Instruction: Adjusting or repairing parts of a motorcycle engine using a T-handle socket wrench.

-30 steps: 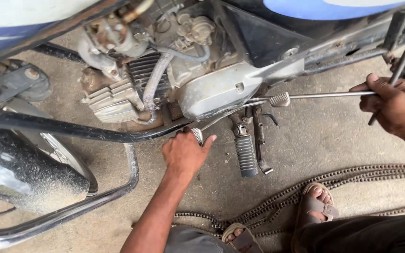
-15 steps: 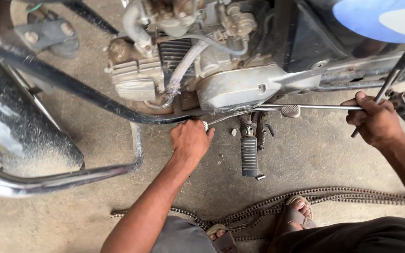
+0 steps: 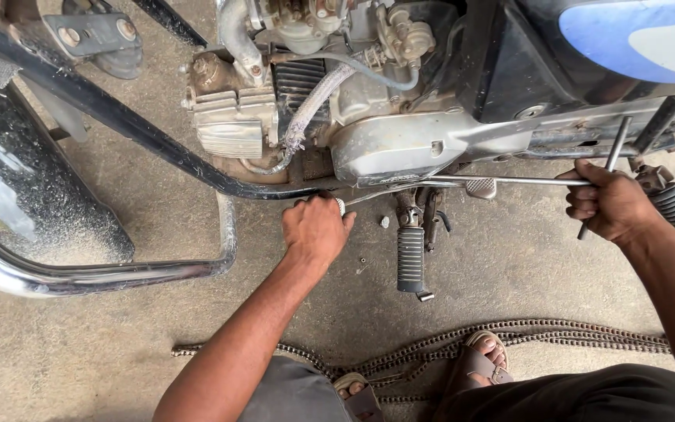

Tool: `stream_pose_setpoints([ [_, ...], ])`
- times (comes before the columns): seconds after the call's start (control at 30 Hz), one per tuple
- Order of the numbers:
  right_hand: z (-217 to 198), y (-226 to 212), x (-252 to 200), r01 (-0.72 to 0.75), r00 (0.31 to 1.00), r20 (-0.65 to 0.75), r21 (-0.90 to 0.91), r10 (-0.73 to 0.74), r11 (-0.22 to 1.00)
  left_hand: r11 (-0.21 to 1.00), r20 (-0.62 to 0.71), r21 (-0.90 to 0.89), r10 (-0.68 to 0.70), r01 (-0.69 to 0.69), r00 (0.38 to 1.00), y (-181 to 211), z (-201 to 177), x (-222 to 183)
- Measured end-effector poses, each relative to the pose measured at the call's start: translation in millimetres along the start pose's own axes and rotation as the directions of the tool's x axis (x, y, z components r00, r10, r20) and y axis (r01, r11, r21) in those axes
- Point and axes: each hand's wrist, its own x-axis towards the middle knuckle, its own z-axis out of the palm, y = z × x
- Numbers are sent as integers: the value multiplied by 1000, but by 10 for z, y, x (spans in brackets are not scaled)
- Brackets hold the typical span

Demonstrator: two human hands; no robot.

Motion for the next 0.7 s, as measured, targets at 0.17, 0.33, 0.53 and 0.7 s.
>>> stream_pose_setpoints([
  [0.17, -53, 43, 76, -41, 999, 29, -2, 41, 999, 992, 102, 123, -41, 28, 994, 21, 51, 20],
  [0.33, -39, 201, 125, 145, 989, -13, -8, -145, 989, 994, 92, 110, -30, 20, 995, 8, 157, 63],
  [0.53, 130, 80, 73, 86, 984, -146, -117, -103, 989, 994, 157, 102, -60, 44, 986, 39, -51, 12],
  [0.7, 236, 48, 19, 74, 980, -171, -183, -105, 980, 995, 76, 97, -36, 29, 996, -6, 100, 54],
])
